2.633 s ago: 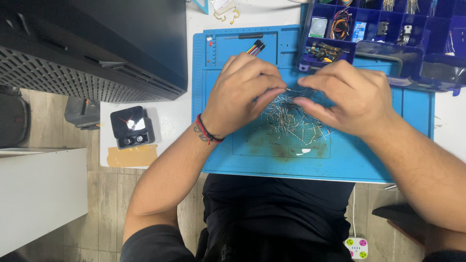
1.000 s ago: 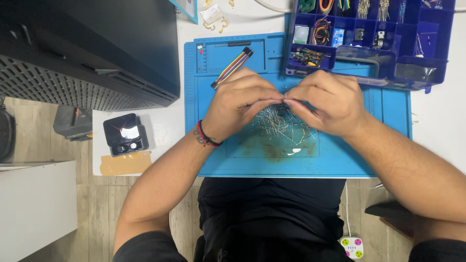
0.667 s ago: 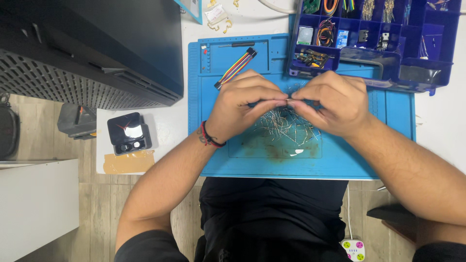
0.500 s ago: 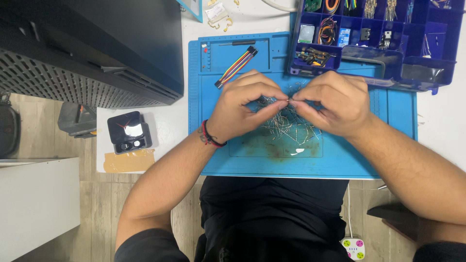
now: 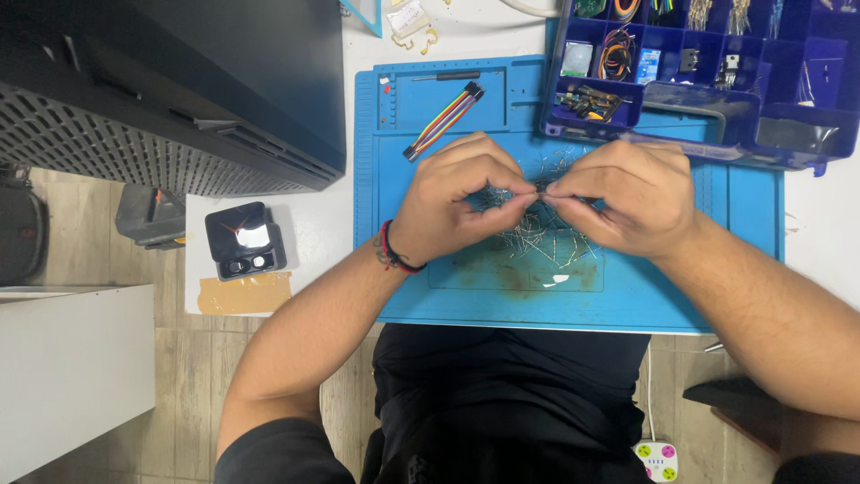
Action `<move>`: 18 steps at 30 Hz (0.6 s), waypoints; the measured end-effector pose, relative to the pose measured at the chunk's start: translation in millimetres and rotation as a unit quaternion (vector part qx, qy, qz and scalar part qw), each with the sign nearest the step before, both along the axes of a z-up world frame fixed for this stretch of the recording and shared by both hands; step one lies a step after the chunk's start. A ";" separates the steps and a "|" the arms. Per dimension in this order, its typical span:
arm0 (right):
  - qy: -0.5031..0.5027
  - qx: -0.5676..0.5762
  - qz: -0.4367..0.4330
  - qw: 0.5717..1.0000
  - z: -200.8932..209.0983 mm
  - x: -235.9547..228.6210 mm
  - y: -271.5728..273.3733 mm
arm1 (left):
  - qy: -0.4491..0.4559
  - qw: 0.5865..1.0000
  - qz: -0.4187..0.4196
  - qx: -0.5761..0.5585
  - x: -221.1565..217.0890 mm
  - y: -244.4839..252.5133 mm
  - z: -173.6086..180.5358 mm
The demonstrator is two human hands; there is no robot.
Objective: The person organizes a pile of thin metallic wires on a blue cutting mat, picking them up and placing them into a blue compartmentalized parts organizer. They also handle a multi-colored ribbon cable, separating and arranging it alongside the wires.
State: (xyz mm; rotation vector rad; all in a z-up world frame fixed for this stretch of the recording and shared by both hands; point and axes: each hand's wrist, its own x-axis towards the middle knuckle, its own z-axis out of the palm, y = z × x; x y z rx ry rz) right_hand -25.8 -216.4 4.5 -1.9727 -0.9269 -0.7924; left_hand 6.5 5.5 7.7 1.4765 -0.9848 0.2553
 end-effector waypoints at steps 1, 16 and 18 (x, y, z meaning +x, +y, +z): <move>0.003 0.006 0.002 1.000 0.9 0.1 0.1 | -0.005 1.000 0.001 -0.001 0.1 0.0 1.2; -0.057 -0.155 -0.360 0.918 5.8 25.7 -93.5 | -0.014 0.987 0.157 0.040 13.4 21.1 13.7; -0.044 -0.192 -0.428 0.882 1.1 34.5 -107.8 | -0.020 0.988 0.147 0.043 12.1 19.4 13.0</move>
